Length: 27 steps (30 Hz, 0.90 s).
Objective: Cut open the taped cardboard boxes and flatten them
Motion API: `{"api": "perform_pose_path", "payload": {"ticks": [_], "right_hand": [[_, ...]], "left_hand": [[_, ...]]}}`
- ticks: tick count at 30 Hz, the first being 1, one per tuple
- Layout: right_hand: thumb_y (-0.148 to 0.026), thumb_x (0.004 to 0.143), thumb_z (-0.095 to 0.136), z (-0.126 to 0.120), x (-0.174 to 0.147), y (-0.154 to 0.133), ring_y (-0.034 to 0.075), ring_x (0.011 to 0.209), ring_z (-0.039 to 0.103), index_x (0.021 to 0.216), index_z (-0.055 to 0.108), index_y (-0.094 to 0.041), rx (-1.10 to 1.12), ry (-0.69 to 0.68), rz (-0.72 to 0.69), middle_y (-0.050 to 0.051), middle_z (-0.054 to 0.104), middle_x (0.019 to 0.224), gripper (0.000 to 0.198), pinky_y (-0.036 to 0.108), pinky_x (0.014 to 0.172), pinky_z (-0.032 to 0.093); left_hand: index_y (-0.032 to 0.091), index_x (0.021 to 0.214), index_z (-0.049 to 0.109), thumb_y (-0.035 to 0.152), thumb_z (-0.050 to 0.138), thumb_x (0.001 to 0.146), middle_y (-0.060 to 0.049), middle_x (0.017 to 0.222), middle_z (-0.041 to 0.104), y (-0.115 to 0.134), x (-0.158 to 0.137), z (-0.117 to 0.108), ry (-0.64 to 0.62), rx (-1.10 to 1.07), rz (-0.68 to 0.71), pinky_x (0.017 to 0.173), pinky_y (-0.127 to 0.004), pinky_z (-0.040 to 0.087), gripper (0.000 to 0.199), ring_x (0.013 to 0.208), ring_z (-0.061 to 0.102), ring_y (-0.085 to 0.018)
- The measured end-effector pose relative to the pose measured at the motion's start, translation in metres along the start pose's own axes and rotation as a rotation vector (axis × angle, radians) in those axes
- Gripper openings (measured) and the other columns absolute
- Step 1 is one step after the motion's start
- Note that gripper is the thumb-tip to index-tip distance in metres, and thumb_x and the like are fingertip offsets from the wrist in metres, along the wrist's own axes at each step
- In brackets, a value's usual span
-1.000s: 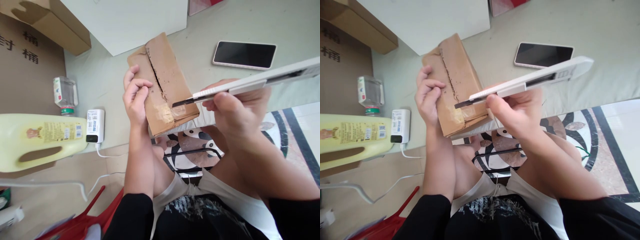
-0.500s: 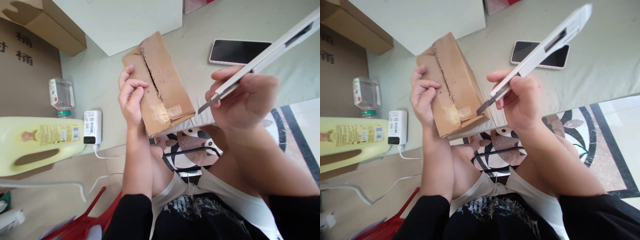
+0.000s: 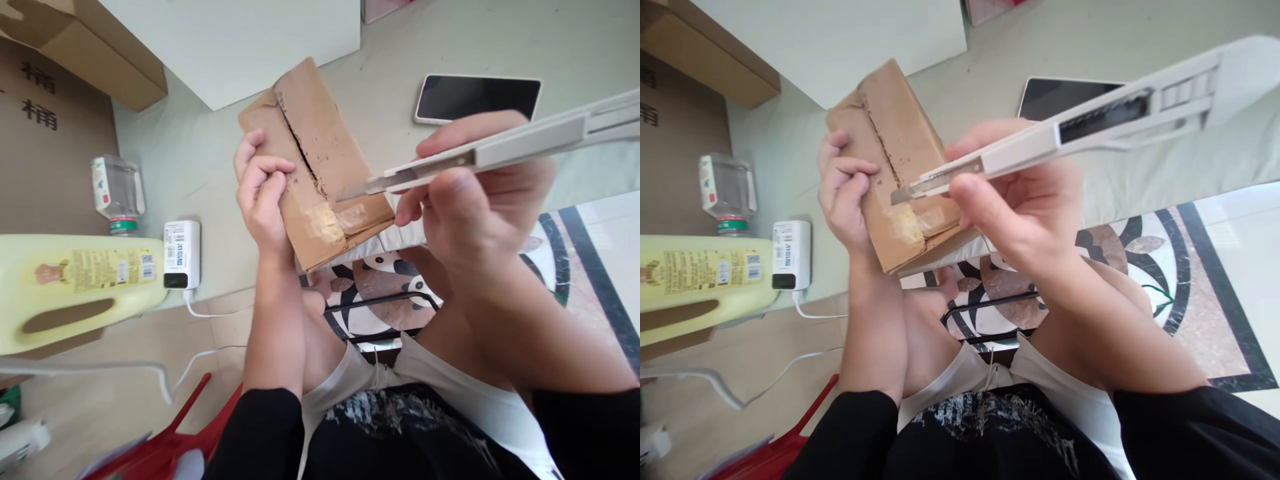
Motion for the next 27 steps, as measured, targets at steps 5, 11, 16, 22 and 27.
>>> {"api": "perform_pose_path", "payload": {"ticks": [5, 11, 16, 22, 27], "right_hand": [[-0.028, 0.087, 0.068, 0.000, -0.002, -0.009, 0.011, 0.060, 0.059, 0.082, 0.068, -0.028, -0.341, -0.052, 0.022, -0.002, 0.063, 0.074, 0.005, 0.028, 0.054, 0.043], [-0.027, 0.087, 0.063, -0.003, -0.001, -0.007, 0.016, 0.068, 0.062, 0.076, 0.064, -0.027, -0.420, -0.085, -0.031, 0.000, 0.064, 0.069, 0.011, 0.032, 0.058, 0.043], [-0.025, 0.088, 0.063, -0.002, -0.003, -0.008, 0.015, 0.066, 0.060, 0.076, 0.066, -0.026, -0.407, -0.061, -0.009, -0.001, 0.063, 0.068, 0.012, 0.031, 0.058, 0.042], [-0.026, 0.087, 0.064, -0.001, -0.003, -0.005, 0.013, 0.065, 0.059, 0.076, 0.067, -0.026, -0.429, -0.055, -0.031, -0.002, 0.063, 0.066, 0.012, 0.030, 0.058, 0.042], [-0.026, 0.087, 0.064, -0.001, -0.003, -0.004, 0.013, 0.063, 0.059, 0.077, 0.067, -0.026, -0.476, -0.100, -0.038, -0.001, 0.065, 0.069, 0.011, 0.031, 0.058, 0.041]], "left_hand": [[0.021, 0.079, 0.065, 0.044, 0.051, 0.094, -0.005, 0.134, 0.053, 0.006, -0.010, 0.009, 0.072, 0.066, 0.046, 0.127, -0.046, 0.029, 0.031, 0.141, 0.042, -0.026], [0.023, 0.080, 0.059, 0.052, 0.044, 0.096, -0.003, 0.137, 0.053, 0.002, -0.013, 0.013, 0.063, 0.136, 0.052, 0.126, -0.049, 0.030, 0.037, 0.149, 0.035, -0.028], [0.021, 0.080, 0.058, 0.054, 0.047, 0.095, -0.004, 0.139, 0.050, 0.002, -0.011, 0.012, 0.031, 0.074, 0.043, 0.126, -0.050, 0.025, 0.037, 0.147, 0.033, -0.027], [0.022, 0.079, 0.059, 0.054, 0.047, 0.094, -0.004, 0.135, 0.053, 0.006, -0.011, 0.012, 0.048, 0.109, 0.032, 0.124, -0.052, 0.028, 0.037, 0.146, 0.036, -0.029], [0.022, 0.079, 0.059, 0.052, 0.050, 0.093, -0.005, 0.135, 0.052, 0.005, -0.014, 0.012, 0.059, 0.078, 0.040, 0.125, -0.051, 0.027, 0.034, 0.144, 0.038, -0.029]]}}
Point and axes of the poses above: each hand's wrist, its own x-axis towards the middle knuckle, its own z-axis out of the palm, y = z × x, the point moved 4 cm from there along x, towards the middle knuckle
